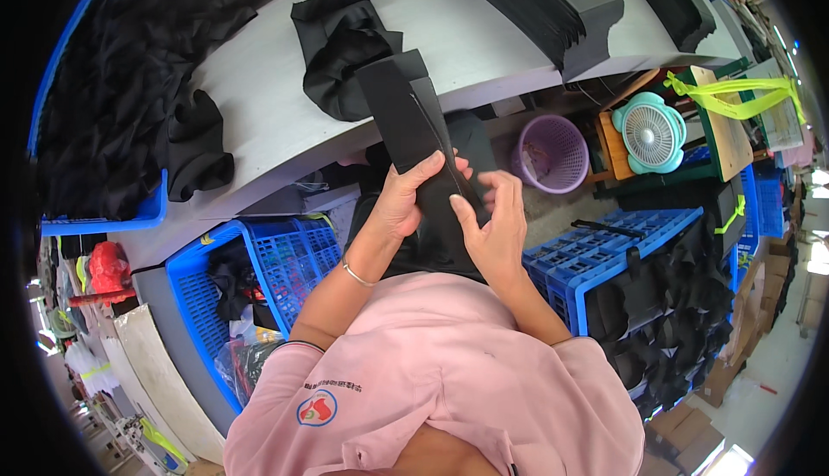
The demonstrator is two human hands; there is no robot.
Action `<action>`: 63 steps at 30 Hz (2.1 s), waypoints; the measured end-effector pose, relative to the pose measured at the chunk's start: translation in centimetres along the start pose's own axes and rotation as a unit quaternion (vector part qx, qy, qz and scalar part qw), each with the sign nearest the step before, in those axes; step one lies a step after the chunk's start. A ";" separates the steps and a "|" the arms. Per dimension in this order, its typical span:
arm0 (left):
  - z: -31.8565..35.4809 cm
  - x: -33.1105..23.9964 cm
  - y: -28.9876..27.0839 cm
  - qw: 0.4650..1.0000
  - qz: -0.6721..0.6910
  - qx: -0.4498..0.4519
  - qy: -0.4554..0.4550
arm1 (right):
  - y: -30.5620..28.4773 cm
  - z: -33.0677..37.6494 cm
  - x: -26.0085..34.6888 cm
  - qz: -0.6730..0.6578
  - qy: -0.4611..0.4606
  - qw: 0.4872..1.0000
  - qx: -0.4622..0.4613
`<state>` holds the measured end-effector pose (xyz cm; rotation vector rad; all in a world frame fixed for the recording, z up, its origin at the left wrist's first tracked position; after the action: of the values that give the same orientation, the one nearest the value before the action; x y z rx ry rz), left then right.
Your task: Checking and folding black fabric components for garment or bag manufacturing.
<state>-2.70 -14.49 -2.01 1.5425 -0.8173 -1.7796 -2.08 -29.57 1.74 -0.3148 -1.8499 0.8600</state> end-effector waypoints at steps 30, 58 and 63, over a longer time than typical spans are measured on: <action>-1.2 -10.9 2.6 0.590 -0.720 0.032 0.364 | 5.0 -8.9 2.4 0.111 -0.079 0.981 0.139; 3.3 -3.4 4.7 0.718 -0.549 -0.163 0.396 | 5.5 -8.4 0.3 -0.784 0.079 0.602 0.131; 3.4 -2.6 4.4 0.742 -0.526 -0.156 0.384 | 6.1 -8.4 0.5 -0.791 0.120 0.575 0.173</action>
<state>-5.54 -14.93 3.39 2.4037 0.9102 -1.4651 4.12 -21.43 -0.28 1.2932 -0.9426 -0.1846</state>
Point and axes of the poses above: each hand's wrist, its own z-axis away from the middle knuckle, its own y-axis out of the palm, x = y × z, the point moved 2 cm from there along -z, towards the middle knuckle, and after that the axes turned 10 degrees about x, right-handed, at the moved point
